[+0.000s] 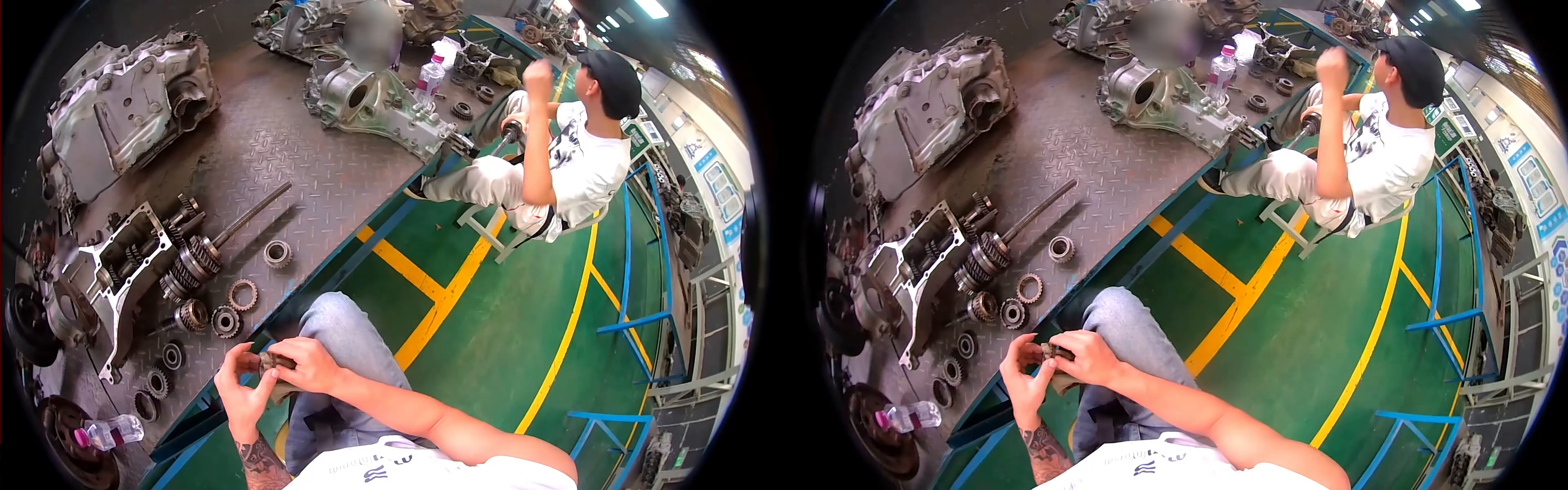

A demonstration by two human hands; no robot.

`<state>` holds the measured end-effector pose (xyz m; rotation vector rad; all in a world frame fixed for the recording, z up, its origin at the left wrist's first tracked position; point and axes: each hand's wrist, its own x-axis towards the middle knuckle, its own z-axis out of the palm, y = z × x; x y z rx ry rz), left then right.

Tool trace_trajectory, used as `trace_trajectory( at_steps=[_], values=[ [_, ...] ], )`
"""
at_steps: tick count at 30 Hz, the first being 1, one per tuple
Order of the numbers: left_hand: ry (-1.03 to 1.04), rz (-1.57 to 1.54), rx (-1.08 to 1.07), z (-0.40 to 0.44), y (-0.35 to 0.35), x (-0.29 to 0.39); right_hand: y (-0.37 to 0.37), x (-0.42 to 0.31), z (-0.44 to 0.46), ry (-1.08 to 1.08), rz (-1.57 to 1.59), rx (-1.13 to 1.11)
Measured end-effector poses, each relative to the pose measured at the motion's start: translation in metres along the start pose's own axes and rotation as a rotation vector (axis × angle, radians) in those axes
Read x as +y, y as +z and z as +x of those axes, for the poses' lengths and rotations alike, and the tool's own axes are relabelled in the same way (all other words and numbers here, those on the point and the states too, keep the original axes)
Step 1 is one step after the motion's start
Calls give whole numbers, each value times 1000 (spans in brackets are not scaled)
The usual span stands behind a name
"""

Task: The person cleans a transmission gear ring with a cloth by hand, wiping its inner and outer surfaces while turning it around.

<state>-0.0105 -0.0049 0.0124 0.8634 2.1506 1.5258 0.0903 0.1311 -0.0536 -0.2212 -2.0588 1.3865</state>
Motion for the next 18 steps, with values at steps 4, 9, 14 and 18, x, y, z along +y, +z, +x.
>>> trace_trajectory(
  at_steps=[4, 9, 14, 18],
  values=[
    [8, -138, -22, 0, 0, -1, -1, -3, 1, 70, 95, -5],
    [99, -231, -41, -1, 3, -6, -2, 1, 3, 198, 357, -125],
    [122, -294, -65, -5, 6, -22, 1, 8, 2, 333, 575, -196],
    [236, -277, -67, -1, 7, -20, 3, 11, 2, 336, 664, -182]
  ],
)
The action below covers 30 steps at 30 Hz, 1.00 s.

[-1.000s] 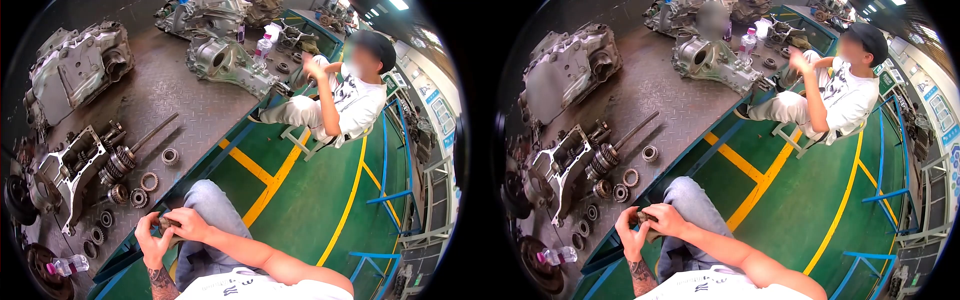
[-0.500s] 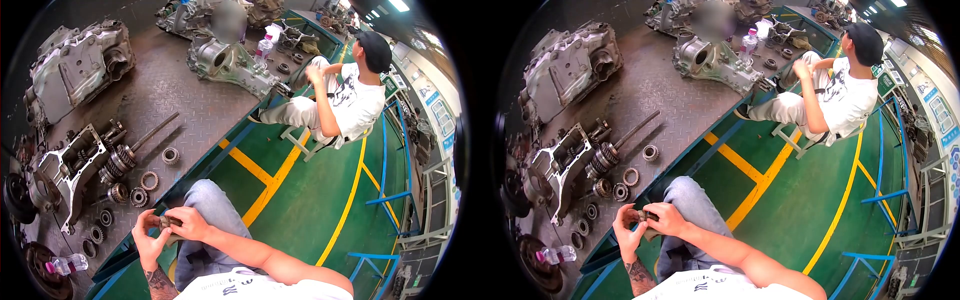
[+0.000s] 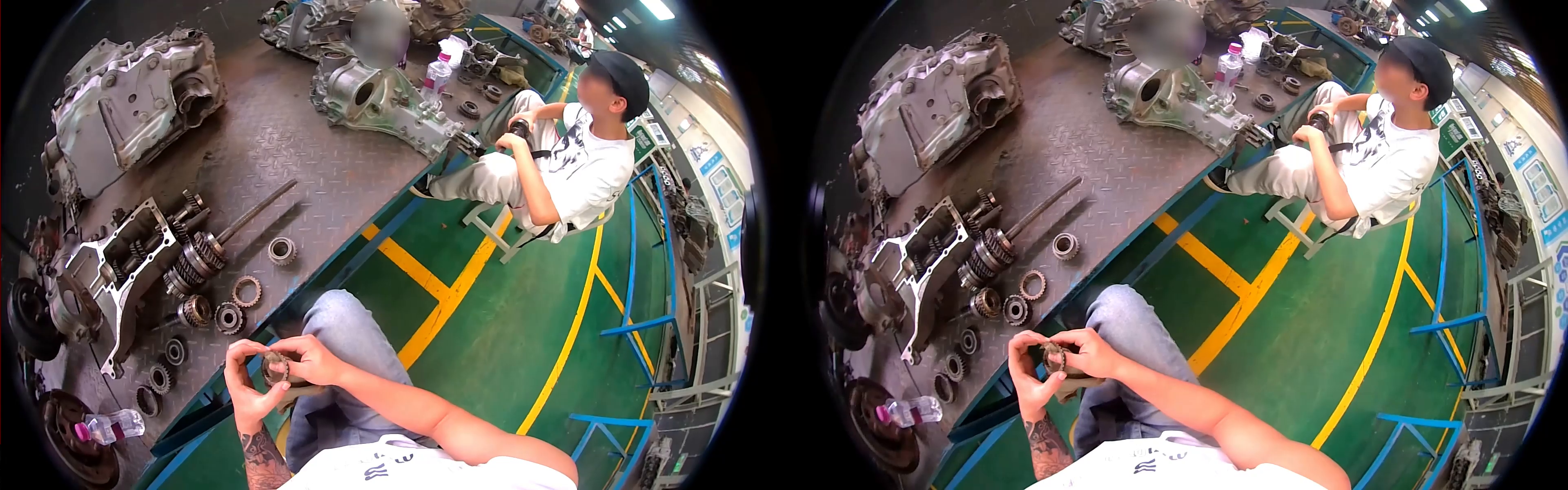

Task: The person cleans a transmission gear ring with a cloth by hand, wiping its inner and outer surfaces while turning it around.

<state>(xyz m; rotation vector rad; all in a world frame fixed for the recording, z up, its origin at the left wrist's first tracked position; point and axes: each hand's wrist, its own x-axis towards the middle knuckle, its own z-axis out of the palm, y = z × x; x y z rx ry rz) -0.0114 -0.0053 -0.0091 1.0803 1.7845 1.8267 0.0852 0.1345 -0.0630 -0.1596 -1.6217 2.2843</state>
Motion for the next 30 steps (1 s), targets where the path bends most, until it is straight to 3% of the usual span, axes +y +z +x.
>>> trace_trajectory(
  at_steps=[3, 6, 10, 12, 14, 20, 30],
  values=[
    [12, 46, 70, 1, 8, 3, 2, 0, 0, -3, -24, 57],
    [60, 220, -26, 9, 9, 16, 2, -6, -1, -30, -176, 121],
    [-51, 302, 30, 7, 4, 7, 3, -4, -3, -289, -535, 165],
    [-14, 322, 30, 6, 1, 7, 5, -9, -3, -186, -471, 188],
    [15, 362, 1, 6, -1, 13, 5, -4, -2, -247, -504, 188],
    [-116, 192, -23, -3, -7, 9, 5, -4, -2, -250, -452, 136],
    [-223, 246, -168, 7, -14, 15, 4, -9, -6, -205, -468, 114]
  ],
)
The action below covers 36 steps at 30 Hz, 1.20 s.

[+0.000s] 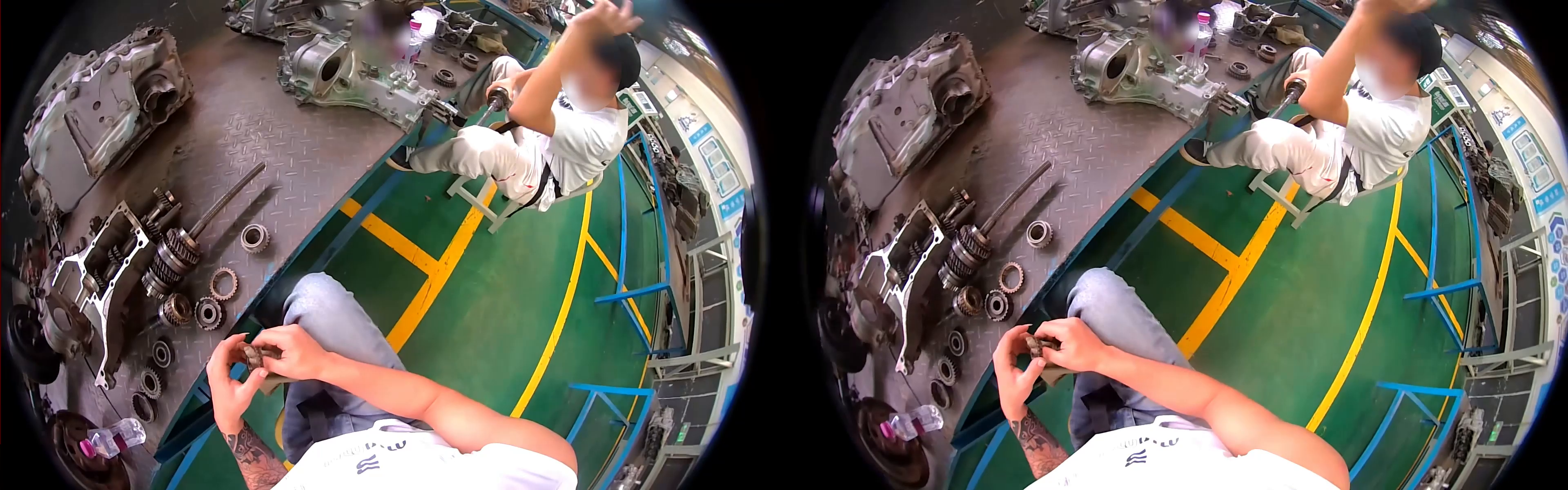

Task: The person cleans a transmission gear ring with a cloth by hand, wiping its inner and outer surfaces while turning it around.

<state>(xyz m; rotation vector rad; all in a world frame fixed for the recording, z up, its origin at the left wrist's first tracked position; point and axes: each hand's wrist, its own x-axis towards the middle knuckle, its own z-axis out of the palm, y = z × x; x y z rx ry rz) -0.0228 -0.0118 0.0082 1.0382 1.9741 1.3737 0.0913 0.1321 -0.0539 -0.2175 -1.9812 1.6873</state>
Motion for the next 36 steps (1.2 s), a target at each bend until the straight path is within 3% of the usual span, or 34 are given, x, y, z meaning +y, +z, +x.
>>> trace_trajectory(
  at_steps=[3, 9, 13, 19, 26, 36],
  values=[
    [49, 49, 51, 2, 2, 6, 1, 0, 1, -2, 2, 23],
    [-73, 134, -40, -2, -5, 7, 3, 3, 1, -94, -108, 27],
    [37, 220, 18, -3, -7, -4, 1, -2, 1, -92, -136, 19],
    [-37, 277, 9, -8, -6, -5, 4, 1, 0, -153, -185, -4],
    [35, 288, -30, -1, -9, 2, 4, 1, 2, -98, -135, -19],
    [172, 218, -12, 3, -1, -1, -4, -10, 5, 215, 98, -120]
  ],
)
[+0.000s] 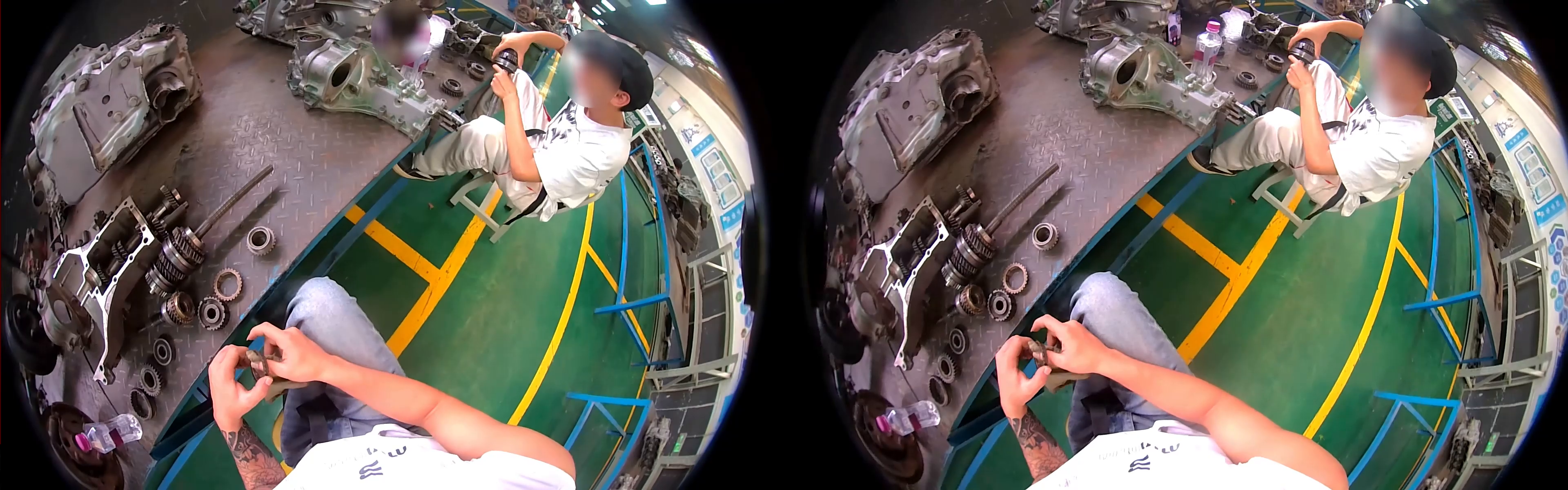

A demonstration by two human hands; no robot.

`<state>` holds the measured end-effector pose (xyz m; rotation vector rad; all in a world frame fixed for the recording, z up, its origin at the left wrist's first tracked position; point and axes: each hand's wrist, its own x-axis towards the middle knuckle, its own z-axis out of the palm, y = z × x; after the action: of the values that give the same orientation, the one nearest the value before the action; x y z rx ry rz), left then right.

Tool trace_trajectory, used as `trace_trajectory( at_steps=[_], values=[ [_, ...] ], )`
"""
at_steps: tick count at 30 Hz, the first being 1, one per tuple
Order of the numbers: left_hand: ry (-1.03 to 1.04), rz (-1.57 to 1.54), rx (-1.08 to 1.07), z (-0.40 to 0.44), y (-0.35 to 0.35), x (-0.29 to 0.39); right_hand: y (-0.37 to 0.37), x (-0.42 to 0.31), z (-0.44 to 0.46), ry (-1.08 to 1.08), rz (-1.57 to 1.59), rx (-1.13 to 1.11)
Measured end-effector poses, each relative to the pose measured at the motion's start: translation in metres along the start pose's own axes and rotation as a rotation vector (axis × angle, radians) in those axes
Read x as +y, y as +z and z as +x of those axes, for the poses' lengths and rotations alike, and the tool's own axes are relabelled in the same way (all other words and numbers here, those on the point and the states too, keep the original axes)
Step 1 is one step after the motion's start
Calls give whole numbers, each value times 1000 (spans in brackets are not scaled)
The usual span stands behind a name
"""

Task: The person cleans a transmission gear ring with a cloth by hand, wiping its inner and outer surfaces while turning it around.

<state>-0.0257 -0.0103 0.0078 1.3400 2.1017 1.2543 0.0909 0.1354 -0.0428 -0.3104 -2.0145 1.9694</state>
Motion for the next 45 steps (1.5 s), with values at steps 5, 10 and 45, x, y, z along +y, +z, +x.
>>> trace_trajectory(
  at_steps=[5, 10, 45],
  values=[
    [46, 22, -18, -1, 0, -2, 1, 4, 1, 57, 89, -61],
    [41, -16, -17, -2, 2, -3, -2, 9, 2, 124, 143, -144],
    [-95, -363, 213, -7, 15, -10, -7, 12, -4, 6, 486, -138]
  ],
)
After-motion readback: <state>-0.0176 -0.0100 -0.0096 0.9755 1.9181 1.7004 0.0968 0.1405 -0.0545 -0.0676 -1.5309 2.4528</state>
